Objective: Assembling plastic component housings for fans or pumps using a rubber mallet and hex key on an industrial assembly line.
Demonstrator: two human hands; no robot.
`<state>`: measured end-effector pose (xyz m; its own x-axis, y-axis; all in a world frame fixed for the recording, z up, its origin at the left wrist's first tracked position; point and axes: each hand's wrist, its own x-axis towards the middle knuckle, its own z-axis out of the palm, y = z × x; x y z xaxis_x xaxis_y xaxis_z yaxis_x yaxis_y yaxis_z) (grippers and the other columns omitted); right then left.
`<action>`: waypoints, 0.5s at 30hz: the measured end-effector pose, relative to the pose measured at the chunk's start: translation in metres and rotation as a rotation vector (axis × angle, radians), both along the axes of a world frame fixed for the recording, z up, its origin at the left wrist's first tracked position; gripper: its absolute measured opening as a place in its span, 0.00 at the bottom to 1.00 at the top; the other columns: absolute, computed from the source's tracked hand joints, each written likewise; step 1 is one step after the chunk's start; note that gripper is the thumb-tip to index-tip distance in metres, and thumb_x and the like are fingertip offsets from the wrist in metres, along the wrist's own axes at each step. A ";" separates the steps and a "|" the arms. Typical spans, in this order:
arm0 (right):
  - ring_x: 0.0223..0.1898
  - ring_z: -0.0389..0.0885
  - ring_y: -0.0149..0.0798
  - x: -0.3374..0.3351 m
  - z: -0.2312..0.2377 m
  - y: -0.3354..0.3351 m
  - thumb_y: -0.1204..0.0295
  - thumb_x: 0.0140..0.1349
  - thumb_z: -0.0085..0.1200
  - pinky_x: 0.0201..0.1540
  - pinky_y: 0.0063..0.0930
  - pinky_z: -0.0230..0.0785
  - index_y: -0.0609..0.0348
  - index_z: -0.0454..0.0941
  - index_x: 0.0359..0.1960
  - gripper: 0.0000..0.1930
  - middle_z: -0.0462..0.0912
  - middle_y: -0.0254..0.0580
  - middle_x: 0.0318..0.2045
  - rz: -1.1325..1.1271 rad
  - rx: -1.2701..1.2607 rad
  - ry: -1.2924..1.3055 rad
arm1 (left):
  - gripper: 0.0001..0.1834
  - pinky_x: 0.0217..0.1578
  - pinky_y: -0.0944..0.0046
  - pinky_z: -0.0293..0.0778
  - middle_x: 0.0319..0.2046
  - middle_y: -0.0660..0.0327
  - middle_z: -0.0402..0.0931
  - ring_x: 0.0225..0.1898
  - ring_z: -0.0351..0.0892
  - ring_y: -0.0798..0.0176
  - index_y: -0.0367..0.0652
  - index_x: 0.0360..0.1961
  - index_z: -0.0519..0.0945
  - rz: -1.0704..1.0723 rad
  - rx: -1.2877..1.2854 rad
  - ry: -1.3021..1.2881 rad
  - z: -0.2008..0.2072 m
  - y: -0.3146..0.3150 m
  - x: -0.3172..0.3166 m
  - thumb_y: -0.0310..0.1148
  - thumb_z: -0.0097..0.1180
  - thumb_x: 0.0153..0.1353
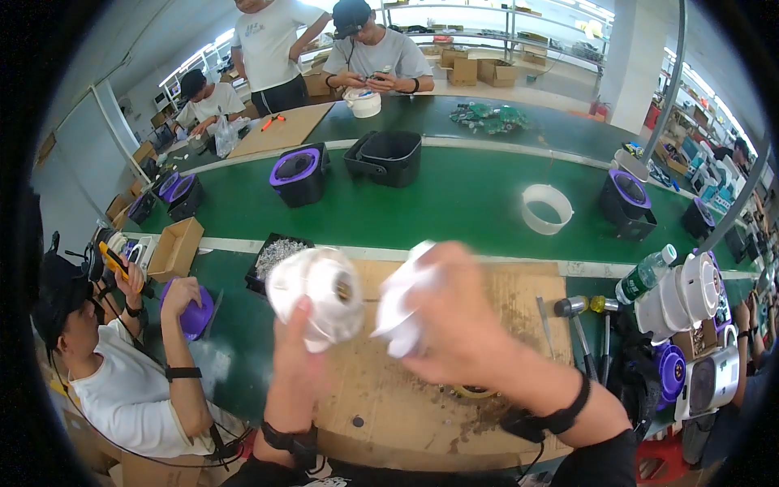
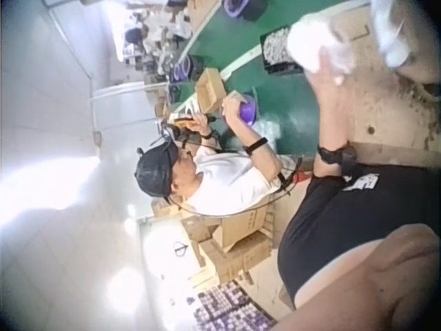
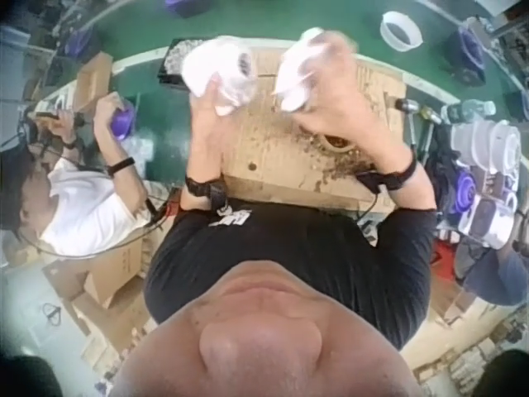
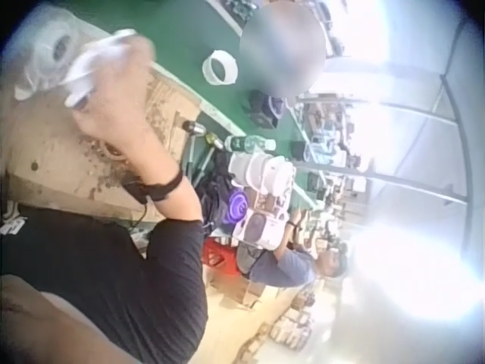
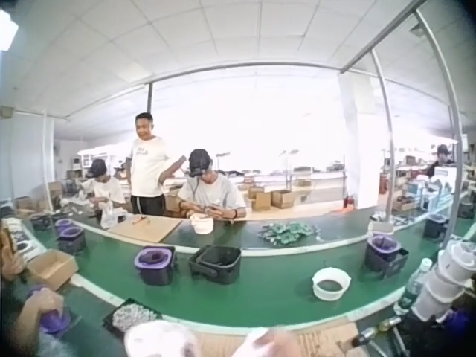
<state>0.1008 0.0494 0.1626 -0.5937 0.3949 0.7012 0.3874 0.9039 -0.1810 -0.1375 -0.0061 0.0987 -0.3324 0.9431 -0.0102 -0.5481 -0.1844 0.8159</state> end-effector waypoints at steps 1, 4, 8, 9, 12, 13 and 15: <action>0.52 0.69 0.55 0.008 -0.004 0.010 0.71 0.41 0.69 0.55 0.45 0.67 0.58 0.61 0.57 0.39 0.64 0.58 0.50 0.045 -0.382 0.262 | 0.38 0.62 0.52 0.71 0.63 0.54 0.69 0.63 0.72 0.54 0.40 0.70 0.60 0.038 0.026 -0.065 -0.005 0.002 -0.015 0.38 0.62 0.63; 0.55 0.70 0.59 0.030 0.004 0.057 0.69 0.41 0.68 0.60 0.49 0.65 0.62 0.62 0.61 0.42 0.67 0.60 0.52 -0.024 -1.169 0.601 | 0.43 0.65 0.46 0.68 0.66 0.53 0.66 0.65 0.69 0.50 0.39 0.71 0.59 -0.069 0.195 -0.062 -0.003 -0.015 -0.042 0.57 0.56 0.64; 0.65 0.64 0.66 0.067 -0.085 0.155 0.70 0.46 0.64 0.68 0.50 0.60 0.68 0.60 0.68 0.44 0.64 0.72 0.63 -0.600 -0.279 -0.074 | 0.46 0.65 0.47 0.68 0.67 0.51 0.65 0.66 0.67 0.51 0.39 0.71 0.60 -0.105 0.180 -0.115 0.000 -0.010 -0.020 0.62 0.55 0.63; 0.65 0.64 0.66 0.068 -0.097 0.166 0.70 0.46 0.64 0.68 0.50 0.60 0.68 0.60 0.68 0.44 0.64 0.72 0.63 -0.591 -0.287 -0.078 | 0.47 0.65 0.47 0.68 0.67 0.51 0.65 0.66 0.67 0.51 0.39 0.71 0.60 -0.137 0.220 -0.123 0.001 -0.013 -0.019 0.62 0.54 0.62; 0.68 0.61 0.67 0.084 -0.126 0.189 0.73 0.48 0.62 0.69 0.50 0.59 0.67 0.66 0.64 0.37 0.61 0.71 0.67 -0.568 -0.272 -0.217 | 0.47 0.65 0.48 0.67 0.66 0.50 0.65 0.66 0.67 0.50 0.40 0.71 0.60 -0.193 0.268 -0.182 -0.006 -0.018 -0.014 0.64 0.53 0.63; 0.67 0.62 0.66 0.085 -0.128 0.188 0.74 0.49 0.61 0.69 0.50 0.60 0.65 0.68 0.62 0.34 0.63 0.69 0.66 -0.608 -0.262 -0.353 | 0.47 0.65 0.47 0.67 0.66 0.50 0.64 0.66 0.67 0.50 0.39 0.71 0.59 -0.194 0.261 -0.162 -0.006 -0.020 -0.013 0.64 0.52 0.63; 0.64 0.67 0.64 0.095 -0.138 0.182 0.77 0.51 0.59 0.67 0.48 0.62 0.61 0.74 0.57 0.27 0.69 0.63 0.63 -0.678 -0.217 -0.341 | 0.48 0.65 0.47 0.67 0.67 0.50 0.64 0.66 0.67 0.50 0.39 0.71 0.59 -0.210 0.244 -0.151 -0.006 -0.017 -0.009 0.65 0.52 0.62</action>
